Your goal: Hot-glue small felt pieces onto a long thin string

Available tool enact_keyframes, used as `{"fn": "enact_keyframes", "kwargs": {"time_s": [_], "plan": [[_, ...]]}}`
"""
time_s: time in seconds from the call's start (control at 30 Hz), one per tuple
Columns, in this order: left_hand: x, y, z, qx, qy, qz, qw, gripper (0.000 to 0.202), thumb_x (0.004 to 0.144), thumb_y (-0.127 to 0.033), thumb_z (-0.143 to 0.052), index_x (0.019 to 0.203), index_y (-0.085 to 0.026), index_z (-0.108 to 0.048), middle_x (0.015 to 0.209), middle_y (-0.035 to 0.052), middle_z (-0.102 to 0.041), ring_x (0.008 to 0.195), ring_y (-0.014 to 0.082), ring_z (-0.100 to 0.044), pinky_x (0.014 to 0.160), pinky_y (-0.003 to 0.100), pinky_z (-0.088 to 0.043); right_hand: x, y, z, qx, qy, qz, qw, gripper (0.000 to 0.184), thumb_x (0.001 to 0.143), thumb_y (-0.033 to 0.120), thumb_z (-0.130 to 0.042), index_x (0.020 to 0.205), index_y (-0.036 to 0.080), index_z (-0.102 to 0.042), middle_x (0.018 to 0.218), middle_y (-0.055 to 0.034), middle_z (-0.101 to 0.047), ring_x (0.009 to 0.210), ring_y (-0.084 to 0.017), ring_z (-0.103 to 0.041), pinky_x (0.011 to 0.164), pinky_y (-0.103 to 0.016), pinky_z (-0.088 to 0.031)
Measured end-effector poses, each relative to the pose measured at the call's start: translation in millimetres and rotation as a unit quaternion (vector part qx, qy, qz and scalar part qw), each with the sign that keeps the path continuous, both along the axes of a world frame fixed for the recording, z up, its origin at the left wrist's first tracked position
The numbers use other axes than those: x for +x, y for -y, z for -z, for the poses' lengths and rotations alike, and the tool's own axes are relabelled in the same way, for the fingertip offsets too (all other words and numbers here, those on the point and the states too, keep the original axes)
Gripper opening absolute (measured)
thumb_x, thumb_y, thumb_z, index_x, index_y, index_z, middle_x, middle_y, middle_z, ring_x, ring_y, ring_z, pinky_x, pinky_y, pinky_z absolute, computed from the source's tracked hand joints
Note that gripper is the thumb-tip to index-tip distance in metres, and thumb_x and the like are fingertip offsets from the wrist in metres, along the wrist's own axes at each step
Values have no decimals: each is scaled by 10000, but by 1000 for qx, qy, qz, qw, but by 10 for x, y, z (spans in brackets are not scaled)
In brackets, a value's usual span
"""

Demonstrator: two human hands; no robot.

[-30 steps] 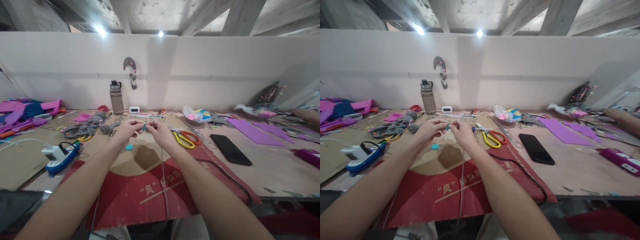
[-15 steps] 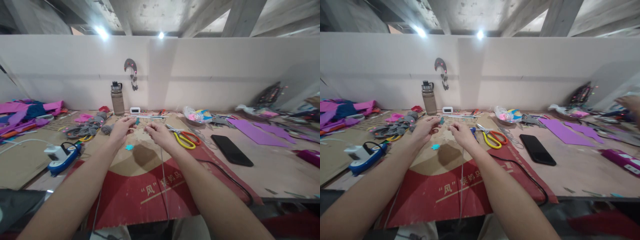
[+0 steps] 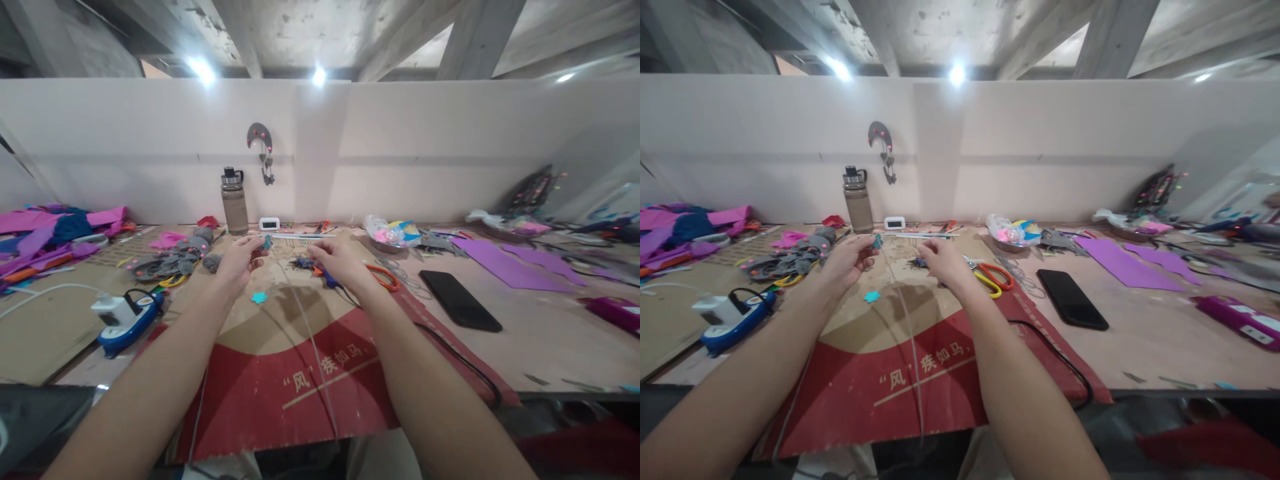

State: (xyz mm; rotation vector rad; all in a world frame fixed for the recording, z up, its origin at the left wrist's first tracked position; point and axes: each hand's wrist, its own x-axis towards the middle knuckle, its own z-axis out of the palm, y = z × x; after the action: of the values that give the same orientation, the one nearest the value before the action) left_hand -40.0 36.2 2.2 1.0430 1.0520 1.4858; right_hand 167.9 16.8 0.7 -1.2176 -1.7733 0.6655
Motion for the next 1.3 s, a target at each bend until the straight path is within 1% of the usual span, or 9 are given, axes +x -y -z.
{"fn": "enact_keyframes", "kwargs": {"time_s": [0.1, 0.2, 0.4, 0.53, 0.77, 0.93, 1.0, 1.07, 1.3], "plan": [[-5, 11, -18, -3, 7, -4, 1000, 231, 564, -261, -728, 701, -148, -582, 622, -20, -581, 535, 72, -556, 419, 160, -345, 206, -28, -11, 70, 106, 159, 979, 201, 810, 295, -467, 787, 168, -621, 725, -48, -629, 658, -151, -539, 633, -264, -376], [-14, 22, -35, -3, 18, 1, 1000, 233, 566, -264, -728, 708, -144, -587, 628, -19, -580, 535, 72, -557, 416, 162, -347, 339, -38, 63, 59, 204, 226, 951, 193, 809, 267, -463, 810, 165, -627, 801, -101, -652, 742, -194, -575, 663, -285, -370], [0, 26, -15, 17, 10, 15, 1000, 282, 542, -299, -752, 728, -143, -608, 647, -10, -592, 532, 72, -554, 417, 162, -337, 144, -115, 379, -66, 275, 164, 945, 265, 793, 336, -517, 853, 111, -644, 877, -179, -666, 822, -245, -616, 711, -302, -411], [45, 10, 36, 49, -18, 29, 998, 282, 540, -327, -755, 700, -143, -614, 645, 7, -603, 537, 83, -559, 419, 164, -341, -36, -208, 550, -80, 257, 184, 945, 276, 689, 186, -592, 924, 44, -628, 1024, -249, -623, 986, -292, -581, 805, -313, -405], [22, -4, 42, 28, 32, 25, 999, 239, 559, -279, -750, 695, -138, -613, 628, 3, -599, 527, 83, -566, 418, 159, -370, 47, -393, 571, -110, 104, 170, 974, 172, 664, 266, -528, 754, 149, -617, 655, -52, -633, 601, -186, -590, 549, -259, -419], [-17, -16, 23, -37, 81, 18, 996, 213, 584, -224, -728, 759, -151, -631, 658, 3, -631, 540, 89, -593, 405, 160, -379, -1, -271, 394, -61, -77, 168, 981, 263, 715, 319, -417, 910, 180, -525, 733, 1, -593, 579, -113, -537, 521, -212, -422], [-22, -19, 27, -51, 89, 10, 995, 210, 592, -224, -725, 769, -153, -637, 649, 2, -630, 535, 87, -591, 400, 157, -375, -53, -167, 304, -36, -253, 113, 960, 285, 643, 264, -494, 921, 203, -478, 766, 22, -571, 547, -87, -497, 490, -196, -416], [-26, -25, 35, -53, 94, 2, 994, 215, 592, -230, -729, 772, -150, -643, 641, 1, -624, 523, 79, -578, 396, 153, -372, -107, -64, 225, -16, -339, 39, 940, 364, 592, 211, -542, 944, 220, -451, 833, 28, -571, 523, -63, -471, 447, -178, -392], [-78, -93, 66, -23, 124, 13, 992, 230, 548, -198, -760, 718, -123, -625, 566, -35, -553, 431, 23, -449, 327, 123, -267, -189, 154, 102, -38, -354, -83, 931, 348, 680, 252, -539, 1012, 209, -442, 708, 41, -558, 466, -63, -420, 350, -155, -281]]}}
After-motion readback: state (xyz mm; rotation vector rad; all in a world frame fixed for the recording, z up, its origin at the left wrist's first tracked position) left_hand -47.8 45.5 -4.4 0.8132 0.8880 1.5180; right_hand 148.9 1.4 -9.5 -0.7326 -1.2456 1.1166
